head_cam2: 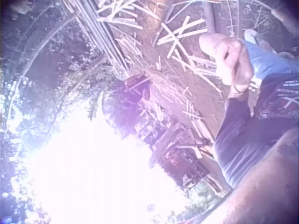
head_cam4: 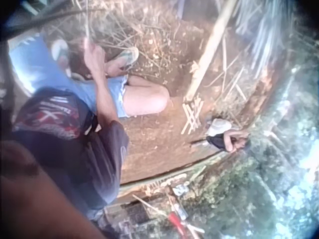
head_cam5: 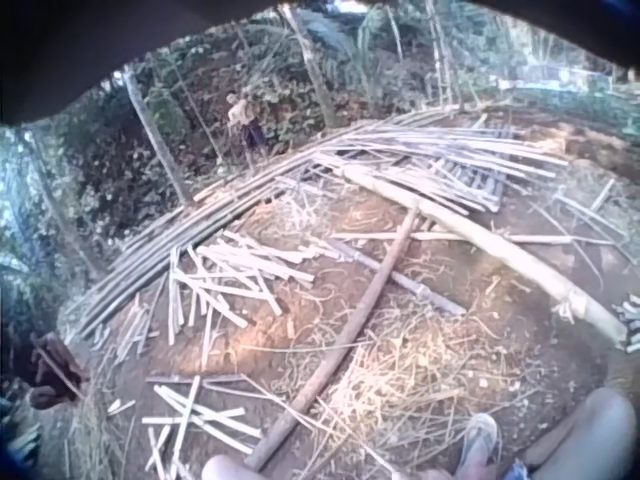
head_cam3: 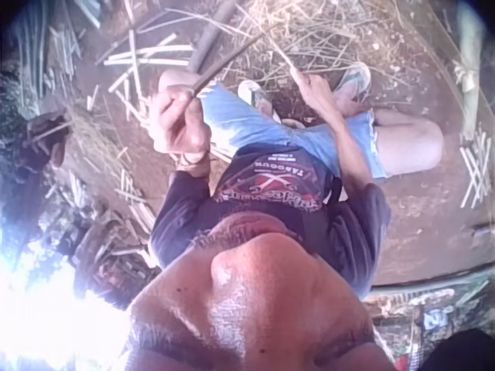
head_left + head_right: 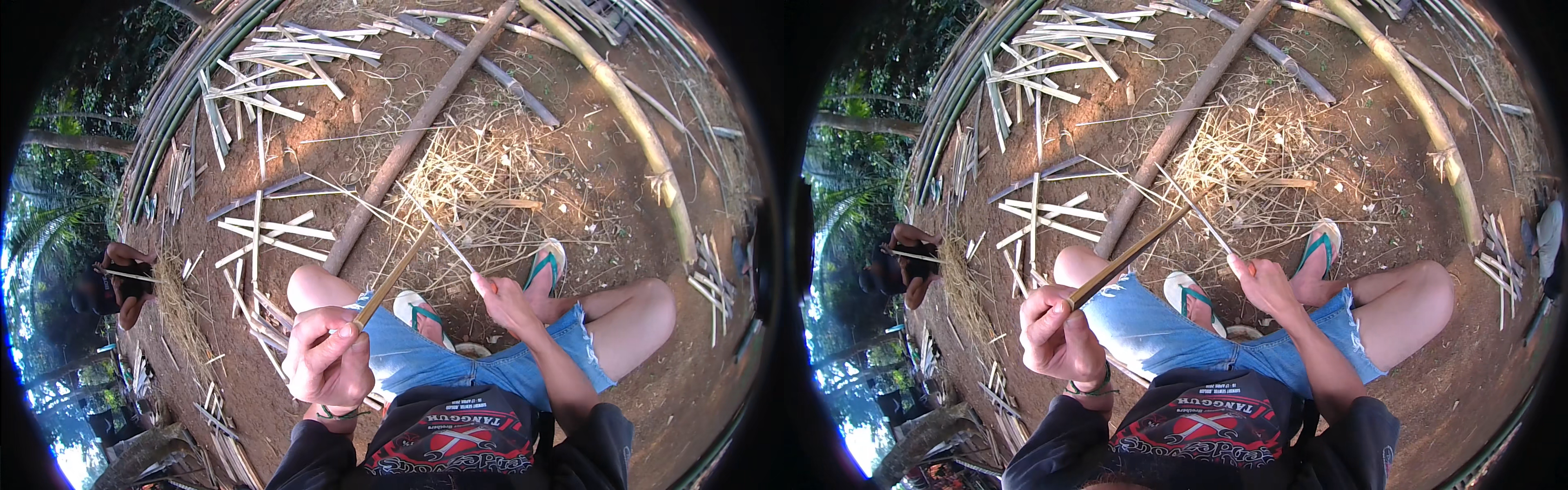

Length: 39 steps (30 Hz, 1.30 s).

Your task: The person sits on the ground and uses a machete to shave thin strips from bamboo pieces. They repeatedly hold the bamboo, shave it, and inspect the result, producing a pile of shavings.

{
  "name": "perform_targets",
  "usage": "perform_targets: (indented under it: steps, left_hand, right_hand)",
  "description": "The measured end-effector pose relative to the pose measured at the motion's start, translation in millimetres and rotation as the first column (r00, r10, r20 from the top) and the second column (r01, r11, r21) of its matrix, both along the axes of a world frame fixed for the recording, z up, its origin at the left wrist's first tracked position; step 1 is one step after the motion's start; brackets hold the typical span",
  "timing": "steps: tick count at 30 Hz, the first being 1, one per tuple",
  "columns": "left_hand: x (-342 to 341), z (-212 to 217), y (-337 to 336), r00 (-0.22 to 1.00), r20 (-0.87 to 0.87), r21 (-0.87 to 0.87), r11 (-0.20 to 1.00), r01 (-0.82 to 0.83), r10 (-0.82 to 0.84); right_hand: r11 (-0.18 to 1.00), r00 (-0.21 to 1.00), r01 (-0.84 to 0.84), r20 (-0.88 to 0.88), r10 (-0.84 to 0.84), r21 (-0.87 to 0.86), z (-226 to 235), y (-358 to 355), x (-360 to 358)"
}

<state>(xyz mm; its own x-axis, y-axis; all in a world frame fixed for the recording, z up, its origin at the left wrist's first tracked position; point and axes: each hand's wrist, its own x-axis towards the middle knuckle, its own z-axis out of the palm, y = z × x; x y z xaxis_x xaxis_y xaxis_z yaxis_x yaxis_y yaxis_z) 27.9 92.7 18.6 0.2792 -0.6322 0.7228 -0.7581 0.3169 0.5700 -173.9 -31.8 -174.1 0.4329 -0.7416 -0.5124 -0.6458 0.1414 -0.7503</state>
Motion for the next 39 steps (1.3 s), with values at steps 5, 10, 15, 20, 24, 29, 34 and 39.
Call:
perform_targets:
  steps: [5, 10, 15, 20, 24, 29, 34, 39]
  left_hand:
    - [1.7, -6.8, 3.3, 0.998, -0.053, -0.027, 0.999, -0.031, 0.030]
    - [5.0, -6.4, -6.0, 0.995, -0.044, -0.087, 0.992, -0.095, 0.091]
    - [8.9, -4.8, -7.2, 0.984, -0.106, -0.109, 0.982, -0.156, 0.145]
    - [8.6, -0.2, -10.8, 0.976, -0.168, -0.124, 0.979, -0.160, 0.138]
    - [2.8, -3.4, -10.3, 0.982, -0.145, -0.140, 0.980, -0.142, 0.122]
    - [-1.7, -0.6, -9.7, 0.989, -0.100, -0.099, 0.988, -0.115, 0.105]
    - [-1.3, -7.0, -5.9, 0.990, -0.114, -0.115, 0.988, -0.099, 0.085]
    - [3.8, -9.0, -3.9, 0.990, -0.112, -0.124, 0.988, -0.096, 0.082]
  right_hand:
    - [0.996, 0.968, -0.088, 0.240, 0.080, 0.025, 65.8, 20.4, 3.5]
    - [0.989, 0.921, -0.112, 0.365, 0.140, -0.096, 74.4, 12.6, 12.5]
    - [0.982, 0.939, -0.059, 0.325, 0.115, -0.177, 35.3, 11.0, 23.4]
    - [0.984, 0.944, -0.080, 0.304, 0.127, -0.161, 88.4, 24.6, 27.5]
    - [0.977, 0.909, -0.084, 0.388, 0.155, -0.195, 110.3, 33.9, 20.7]
    - [0.992, 0.985, 0.010, 0.172, 0.011, -0.124, 24.9, 8.4, 11.5]
    - [0.992, 0.978, -0.054, 0.195, 0.076, -0.117, 61.2, 16.3, 12.0]
    - [0.977, 0.942, -0.085, 0.302, 0.143, -0.197, 64.4, 17.5, 16.4]
